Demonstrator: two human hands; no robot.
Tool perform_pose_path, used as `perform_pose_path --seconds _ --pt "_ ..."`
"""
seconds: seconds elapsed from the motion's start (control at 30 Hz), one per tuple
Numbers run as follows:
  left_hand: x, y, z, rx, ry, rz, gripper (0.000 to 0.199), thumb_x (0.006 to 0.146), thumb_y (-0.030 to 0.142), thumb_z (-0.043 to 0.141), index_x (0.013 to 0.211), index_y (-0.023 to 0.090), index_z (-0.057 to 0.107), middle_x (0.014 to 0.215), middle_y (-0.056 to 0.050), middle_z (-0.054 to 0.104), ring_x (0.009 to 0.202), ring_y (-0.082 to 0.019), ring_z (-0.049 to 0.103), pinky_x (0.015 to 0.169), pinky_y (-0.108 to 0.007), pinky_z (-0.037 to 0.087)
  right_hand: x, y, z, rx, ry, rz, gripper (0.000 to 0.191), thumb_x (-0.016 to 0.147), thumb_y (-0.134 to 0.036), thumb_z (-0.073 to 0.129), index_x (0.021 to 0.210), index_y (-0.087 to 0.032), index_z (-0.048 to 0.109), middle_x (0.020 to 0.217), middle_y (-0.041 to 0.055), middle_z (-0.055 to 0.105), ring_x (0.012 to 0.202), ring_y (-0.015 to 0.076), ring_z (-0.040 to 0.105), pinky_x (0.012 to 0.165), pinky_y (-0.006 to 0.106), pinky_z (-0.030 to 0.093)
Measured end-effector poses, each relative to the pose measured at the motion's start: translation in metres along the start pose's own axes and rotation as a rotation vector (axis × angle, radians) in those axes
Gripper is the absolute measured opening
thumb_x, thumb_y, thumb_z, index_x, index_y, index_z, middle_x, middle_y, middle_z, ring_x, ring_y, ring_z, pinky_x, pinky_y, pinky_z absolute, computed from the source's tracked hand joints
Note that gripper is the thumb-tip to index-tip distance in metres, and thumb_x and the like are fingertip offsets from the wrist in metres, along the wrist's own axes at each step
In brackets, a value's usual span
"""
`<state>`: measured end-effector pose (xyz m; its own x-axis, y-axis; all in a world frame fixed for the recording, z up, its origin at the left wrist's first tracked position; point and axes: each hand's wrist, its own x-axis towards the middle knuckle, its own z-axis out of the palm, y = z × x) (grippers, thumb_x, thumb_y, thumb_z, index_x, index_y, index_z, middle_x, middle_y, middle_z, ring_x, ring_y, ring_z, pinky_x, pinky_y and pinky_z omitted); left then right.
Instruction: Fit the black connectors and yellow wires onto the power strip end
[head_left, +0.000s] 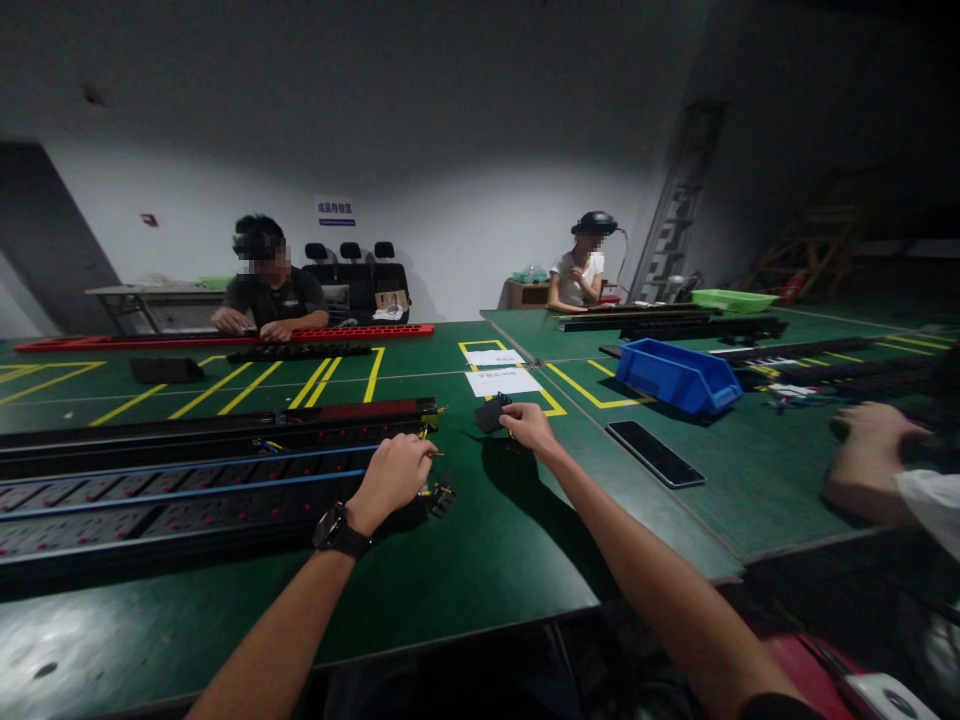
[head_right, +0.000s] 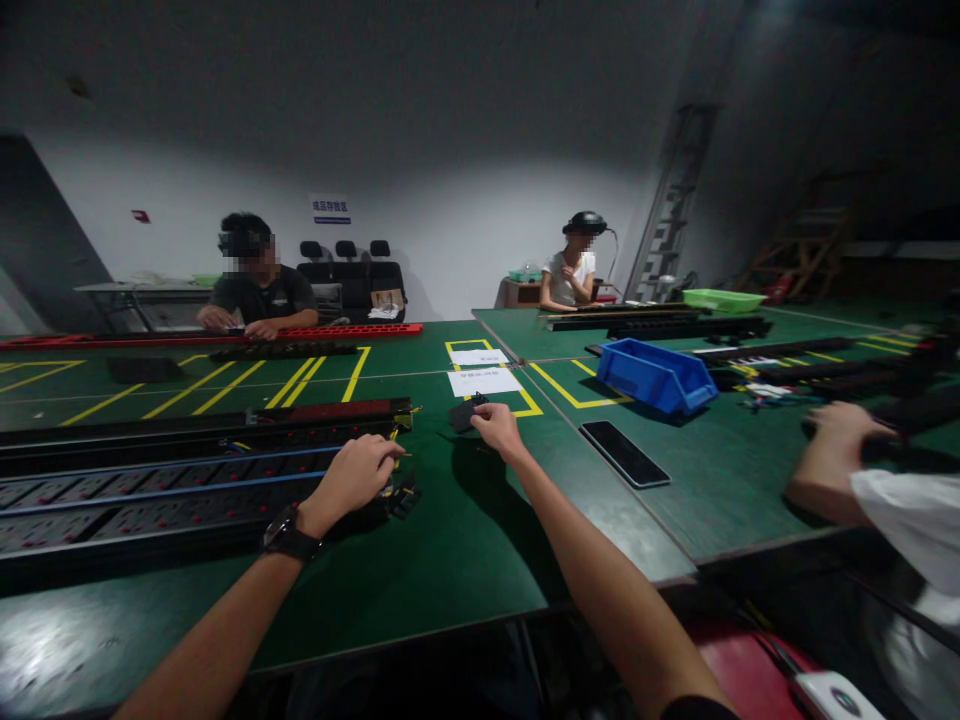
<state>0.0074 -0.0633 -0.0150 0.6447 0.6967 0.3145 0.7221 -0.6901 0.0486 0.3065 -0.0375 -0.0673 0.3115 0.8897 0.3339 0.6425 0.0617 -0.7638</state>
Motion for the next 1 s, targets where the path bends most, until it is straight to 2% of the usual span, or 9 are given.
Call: perform_pose_path --seconds 0.1,0.23,0.4,0.53,0.7,0.87,1.0 --pt "0.000 0.001 0.000 0.008 0.003 -0.004 0.033 0.097 0.019 0.045 0.108 0.023 0.076 0.105 -0.006 0.074 0.101 -0.022 0.065 0.087 -0.035 0.046 -0.014 -0.020 0.006 0.014 -0.015 -0.058 0.024 0.076 -0.021 0.063 0.094 -0.016 0.078 0.086 0.0063 0.077 0.077 0.0188 0.070 0.065 0.024 0.049" --pt "-0.001 0.002 -0.002 0.019 0.007 -0.010 0.033 0.097 0.020 0.045 0.108 0.023 0.075 0.105 -0.006 0.074 0.100 -0.023 0.065 0.086 -0.035 0.046 -0.037 -0.049 0.017 0.024 -0.130 -0.212 0.017 0.074 -0.018 0.062 0.085 -0.016 0.076 0.076 0.0031 0.074 0.068 0.0157 0.066 0.060 0.022 0.043" --pt "-0.001 0.004 -0.004 0.032 -0.003 -0.017 0.032 0.096 0.019 0.045 0.106 0.022 0.075 0.104 -0.007 0.074 0.099 -0.023 0.065 0.085 -0.034 0.046 -0.056 -0.071 0.026 -0.028 -0.182 -0.371 0.017 0.077 -0.018 0.063 0.089 -0.016 0.075 0.077 0.0018 0.073 0.066 0.0135 0.060 0.062 0.023 0.040" --pt "0.000 0.005 -0.005 0.030 -0.010 -0.027 0.032 0.096 0.019 0.045 0.108 0.022 0.074 0.105 -0.007 0.074 0.100 -0.023 0.065 0.086 -0.034 0.046 -0.064 -0.073 0.030 -0.087 -0.294 -0.447 0.022 0.078 -0.015 0.063 0.095 -0.018 0.075 0.080 0.0019 0.073 0.067 0.0139 0.060 0.062 0.023 0.039" --pt "-0.001 0.006 -0.007 0.013 -0.018 -0.033 0.031 0.096 0.019 0.045 0.107 0.022 0.073 0.105 -0.008 0.074 0.100 -0.024 0.065 0.087 -0.034 0.046 -0.068 -0.068 0.035 -0.112 -0.401 -0.476 0.032 0.075 -0.011 0.066 0.105 -0.020 0.073 0.085 0.0029 0.073 0.072 0.0161 0.063 0.065 0.023 0.043" --pt "0.000 0.007 -0.009 -0.015 -0.032 -0.059 0.029 0.094 0.018 0.045 0.106 0.020 0.072 0.104 -0.009 0.074 0.100 -0.023 0.067 0.087 -0.033 0.046 -0.067 -0.065 0.038 0.092 -0.495 -0.483 0.045 0.078 -0.009 0.063 0.121 -0.020 0.067 0.092 0.0020 0.075 0.079 0.0169 0.068 0.073 0.025 0.050" --pt "0.001 0.007 -0.010 -0.056 -0.030 -0.098 0.023 0.092 0.016 0.046 0.102 0.020 0.067 0.096 -0.007 0.074 0.092 -0.021 0.068 0.082 -0.030 0.046 -0.065 -0.064 0.043 0.266 -0.601 -0.449 0.058 0.074 -0.002 0.055 0.130 -0.017 0.062 0.098 0.0038 0.077 0.089 0.0184 0.071 0.080 0.027 0.052"
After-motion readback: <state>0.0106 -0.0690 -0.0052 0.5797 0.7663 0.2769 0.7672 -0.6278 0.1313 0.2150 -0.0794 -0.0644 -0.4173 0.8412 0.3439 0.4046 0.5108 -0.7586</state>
